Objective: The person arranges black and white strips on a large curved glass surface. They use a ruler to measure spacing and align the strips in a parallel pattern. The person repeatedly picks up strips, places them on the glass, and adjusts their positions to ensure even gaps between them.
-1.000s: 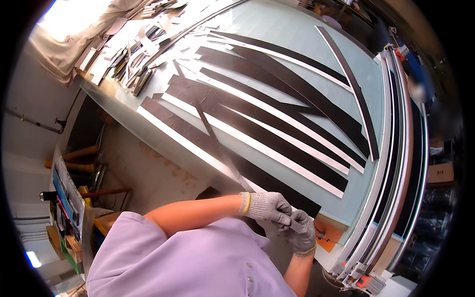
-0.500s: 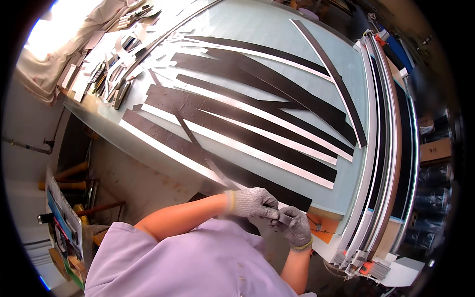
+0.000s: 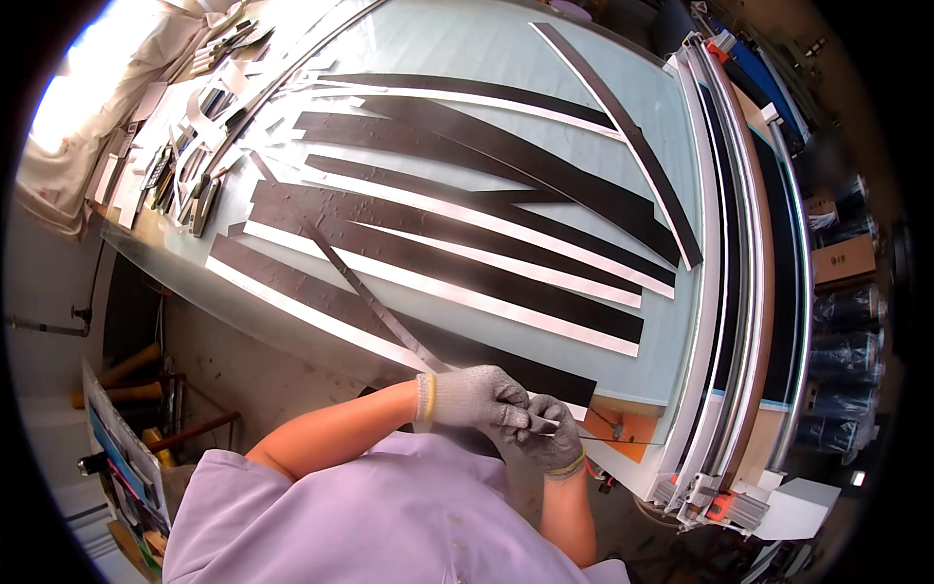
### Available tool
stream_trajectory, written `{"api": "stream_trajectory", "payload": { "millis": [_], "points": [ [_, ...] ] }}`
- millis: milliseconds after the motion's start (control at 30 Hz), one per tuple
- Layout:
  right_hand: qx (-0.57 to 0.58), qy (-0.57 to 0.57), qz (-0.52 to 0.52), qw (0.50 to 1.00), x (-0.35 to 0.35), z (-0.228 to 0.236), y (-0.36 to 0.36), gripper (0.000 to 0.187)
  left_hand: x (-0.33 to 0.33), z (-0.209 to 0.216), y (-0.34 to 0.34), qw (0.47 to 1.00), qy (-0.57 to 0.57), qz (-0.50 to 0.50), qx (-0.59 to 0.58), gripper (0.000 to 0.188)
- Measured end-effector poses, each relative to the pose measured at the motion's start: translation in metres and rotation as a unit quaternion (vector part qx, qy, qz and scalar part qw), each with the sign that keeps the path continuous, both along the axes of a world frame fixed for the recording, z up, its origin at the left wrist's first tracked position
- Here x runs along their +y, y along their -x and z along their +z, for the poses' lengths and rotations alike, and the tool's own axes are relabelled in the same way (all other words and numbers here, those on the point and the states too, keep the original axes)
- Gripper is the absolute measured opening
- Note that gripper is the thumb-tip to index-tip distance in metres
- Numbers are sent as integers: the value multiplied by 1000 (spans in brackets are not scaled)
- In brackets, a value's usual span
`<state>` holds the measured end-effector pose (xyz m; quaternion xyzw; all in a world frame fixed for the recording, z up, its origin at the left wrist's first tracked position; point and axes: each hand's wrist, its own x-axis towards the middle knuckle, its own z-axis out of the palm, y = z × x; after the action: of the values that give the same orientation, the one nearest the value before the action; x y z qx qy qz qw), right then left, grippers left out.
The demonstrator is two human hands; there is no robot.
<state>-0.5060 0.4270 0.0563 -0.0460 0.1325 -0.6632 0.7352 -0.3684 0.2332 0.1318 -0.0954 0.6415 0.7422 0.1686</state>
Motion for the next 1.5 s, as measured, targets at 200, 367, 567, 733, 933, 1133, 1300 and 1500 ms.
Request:
{"api": "stream_trajectory", "payload": {
  "millis": [200,367,567,733,933,1133,1300,1500],
  "points": [
    [113,-12,-8,993,-3,15,8,47,-2,-1,5,1000,15,8,-11,27],
    [117,-55,-14,992,-6,23,7,62,-4,2,8,999,-2,15,-48,26],
    [187,-97,-11,977,-8,38,17,56,-1,-16,14,999,50,16,11,31],
    [430,-200,-66,878,17,11,44,35,-8,-7,27,977,208,32,44,40],
    [625,-260,-257,690,61,-4,140,19,-10,-40,17,850,481,196,83,71],
    [785,-391,-381,291,155,-94,296,49,-25,-33,-40,896,332,286,-79,45],
    [789,-562,-213,130,98,-66,243,48,-39,-33,-106,836,359,382,-161,38],
    [848,-376,-252,276,-38,-108,148,25,-80,-58,-225,671,517,525,-84,39]
  ]
}}
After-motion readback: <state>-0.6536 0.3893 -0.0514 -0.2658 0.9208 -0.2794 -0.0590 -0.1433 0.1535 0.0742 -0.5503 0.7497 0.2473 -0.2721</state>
